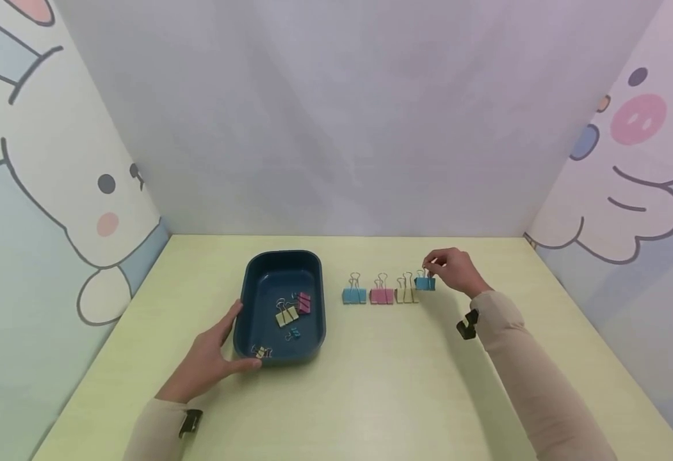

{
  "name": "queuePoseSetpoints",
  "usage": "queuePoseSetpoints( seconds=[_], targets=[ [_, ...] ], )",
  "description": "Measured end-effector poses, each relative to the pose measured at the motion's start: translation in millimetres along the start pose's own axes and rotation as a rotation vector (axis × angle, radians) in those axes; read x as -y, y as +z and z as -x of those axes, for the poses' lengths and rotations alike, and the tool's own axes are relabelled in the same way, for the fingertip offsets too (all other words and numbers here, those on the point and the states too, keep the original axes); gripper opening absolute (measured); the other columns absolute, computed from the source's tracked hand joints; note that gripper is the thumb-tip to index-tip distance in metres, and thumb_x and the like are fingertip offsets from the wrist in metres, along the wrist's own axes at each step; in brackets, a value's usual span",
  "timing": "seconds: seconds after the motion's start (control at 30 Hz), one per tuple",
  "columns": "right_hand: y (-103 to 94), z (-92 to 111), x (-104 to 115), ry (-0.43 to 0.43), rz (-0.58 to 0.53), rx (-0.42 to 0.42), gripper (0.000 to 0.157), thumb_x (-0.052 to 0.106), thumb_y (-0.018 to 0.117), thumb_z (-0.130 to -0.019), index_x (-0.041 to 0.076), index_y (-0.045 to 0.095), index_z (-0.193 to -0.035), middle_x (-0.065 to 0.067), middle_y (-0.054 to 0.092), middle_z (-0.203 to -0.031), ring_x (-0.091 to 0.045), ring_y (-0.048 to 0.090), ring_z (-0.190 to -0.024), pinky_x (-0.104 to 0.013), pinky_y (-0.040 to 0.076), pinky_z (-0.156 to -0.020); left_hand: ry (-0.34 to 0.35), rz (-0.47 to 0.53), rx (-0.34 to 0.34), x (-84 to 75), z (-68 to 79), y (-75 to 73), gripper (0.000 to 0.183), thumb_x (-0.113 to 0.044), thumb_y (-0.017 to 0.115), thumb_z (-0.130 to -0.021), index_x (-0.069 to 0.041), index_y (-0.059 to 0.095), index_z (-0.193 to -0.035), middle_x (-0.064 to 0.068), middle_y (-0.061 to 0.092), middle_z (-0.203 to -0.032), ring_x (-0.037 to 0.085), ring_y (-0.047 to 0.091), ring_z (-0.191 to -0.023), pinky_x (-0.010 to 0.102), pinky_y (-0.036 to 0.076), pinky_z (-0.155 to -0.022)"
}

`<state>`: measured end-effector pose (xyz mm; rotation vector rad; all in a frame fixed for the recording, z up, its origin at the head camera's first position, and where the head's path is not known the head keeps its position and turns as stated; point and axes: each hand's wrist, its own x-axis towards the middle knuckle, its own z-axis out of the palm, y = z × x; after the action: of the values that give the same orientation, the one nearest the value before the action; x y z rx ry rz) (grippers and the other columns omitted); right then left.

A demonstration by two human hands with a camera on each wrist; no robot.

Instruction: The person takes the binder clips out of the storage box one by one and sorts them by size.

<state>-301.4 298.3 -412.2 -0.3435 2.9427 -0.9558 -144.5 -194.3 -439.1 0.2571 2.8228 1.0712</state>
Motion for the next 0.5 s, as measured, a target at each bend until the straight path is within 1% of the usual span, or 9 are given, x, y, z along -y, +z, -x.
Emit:
queuePoseSetpoints(
  seconds=[0.17, 0.33, 0.4, 0.5],
  targets=[
    [6.3, 8, 7, -0.005, -0.021, 0.016, 0.017, 0.013, 0.062, -0.099, 0.002, 0.074, -0.102, -0.01, 0.075, -0.08, -0.036, 0.07, -0.084, -0.029, 0.045, -0.064, 0.005, 0.003, 0.004, 0.3, -0.2, 0.9, 0.12, -0.052, 0.084, -0.075, -0.01, 0.013, -0.162, 0.021, 0.02, -0.167, 0.048, 0.033, -0.147, 0.058, 0.04, -0.114],
    [16.0, 12, 20, -0.049, -0.047, 0.028, 0.015, 0.011, 0.063, -0.098, 0.003, 0.075, -0.099, -0.01, 0.075, -0.08, -0.036, 0.071, -0.083, -0.029, 0.047, -0.063, 0.001, 0.006, 0.007, -0.9, -0.5, 0.0, 0.12, -0.051, 0.085, -0.075, -0.01, 0.014, -0.162, 0.021, 0.02, -0.167, 0.048, 0.032, -0.147, 0.057, 0.04, -0.115],
    [21.5, 13, 24, -0.063, -0.051, 0.041, 0.015, 0.01, 0.063, -0.097, 0.003, 0.075, -0.099, -0.011, 0.075, -0.082, -0.033, 0.072, -0.082, -0.028, 0.048, -0.063, 0.0, 0.007, 0.005, -0.9, -0.6, -0.6, 0.12, -0.051, 0.085, -0.075, -0.01, 0.014, -0.162, 0.02, 0.019, -0.167, 0.048, 0.032, -0.148, 0.057, 0.039, -0.115],
    [30.2, 13, 30, -0.078, -0.049, 0.065, 0.014, 0.009, 0.062, -0.097, 0.004, 0.076, -0.099, -0.01, 0.075, -0.086, -0.025, 0.07, -0.078, -0.026, 0.049, -0.063, 0.0, 0.007, 0.001, 0.1, -1.1, -0.6, 0.119, -0.051, 0.084, -0.075, -0.01, 0.014, -0.162, 0.02, 0.019, -0.167, 0.048, 0.032, -0.148, 0.056, 0.039, -0.115]
  ],
)
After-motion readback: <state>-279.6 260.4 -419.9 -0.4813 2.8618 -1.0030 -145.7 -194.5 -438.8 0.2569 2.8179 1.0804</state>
